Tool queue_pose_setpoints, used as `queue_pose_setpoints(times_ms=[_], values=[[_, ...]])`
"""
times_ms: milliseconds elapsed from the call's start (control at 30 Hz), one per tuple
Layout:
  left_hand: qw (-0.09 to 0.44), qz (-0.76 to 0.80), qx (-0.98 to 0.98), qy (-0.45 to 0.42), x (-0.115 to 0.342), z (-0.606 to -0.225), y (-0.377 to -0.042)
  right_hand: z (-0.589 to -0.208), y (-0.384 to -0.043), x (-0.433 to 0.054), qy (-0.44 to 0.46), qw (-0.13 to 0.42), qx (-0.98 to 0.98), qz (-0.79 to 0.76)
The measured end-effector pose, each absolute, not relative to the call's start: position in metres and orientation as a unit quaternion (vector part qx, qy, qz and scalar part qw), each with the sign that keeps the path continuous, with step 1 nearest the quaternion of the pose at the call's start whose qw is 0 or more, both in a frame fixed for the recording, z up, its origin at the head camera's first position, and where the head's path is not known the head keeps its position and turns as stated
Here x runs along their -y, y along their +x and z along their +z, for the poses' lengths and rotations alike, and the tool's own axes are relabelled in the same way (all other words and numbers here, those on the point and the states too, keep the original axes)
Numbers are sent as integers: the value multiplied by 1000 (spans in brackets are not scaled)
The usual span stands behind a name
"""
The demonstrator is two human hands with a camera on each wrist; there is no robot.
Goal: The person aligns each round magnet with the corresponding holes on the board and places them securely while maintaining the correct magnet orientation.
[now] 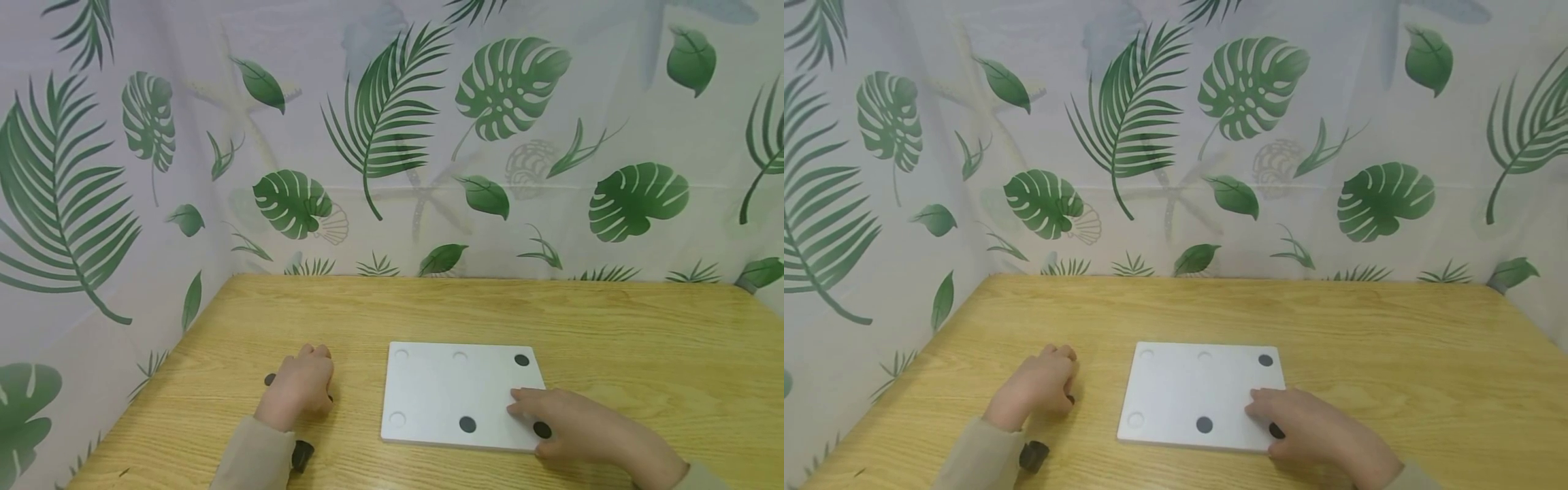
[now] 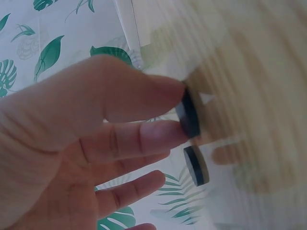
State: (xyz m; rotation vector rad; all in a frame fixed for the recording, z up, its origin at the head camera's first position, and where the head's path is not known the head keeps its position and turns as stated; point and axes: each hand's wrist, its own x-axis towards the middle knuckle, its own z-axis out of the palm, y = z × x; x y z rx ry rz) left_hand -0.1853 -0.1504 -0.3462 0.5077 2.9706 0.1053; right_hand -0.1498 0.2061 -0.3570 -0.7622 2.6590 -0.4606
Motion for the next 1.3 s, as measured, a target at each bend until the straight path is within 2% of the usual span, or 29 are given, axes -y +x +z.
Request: queue_pose_setpoints(times_ms=[333, 700, 1000, 1300], values=[[72, 29, -982, 172, 152, -347, -187, -357, -151, -205, -279, 156, -935, -156], [89, 10, -981, 171, 153, -351, -189, -357, -152, -204, -263, 179, -933, -170], [56, 25, -975, 215, 149, -344, -189, -358, -150, -209, -281, 165, -932, -158], [5, -7, -971, 240, 141, -333, -183, -358, -152, -207, -265, 183, -931, -172]])
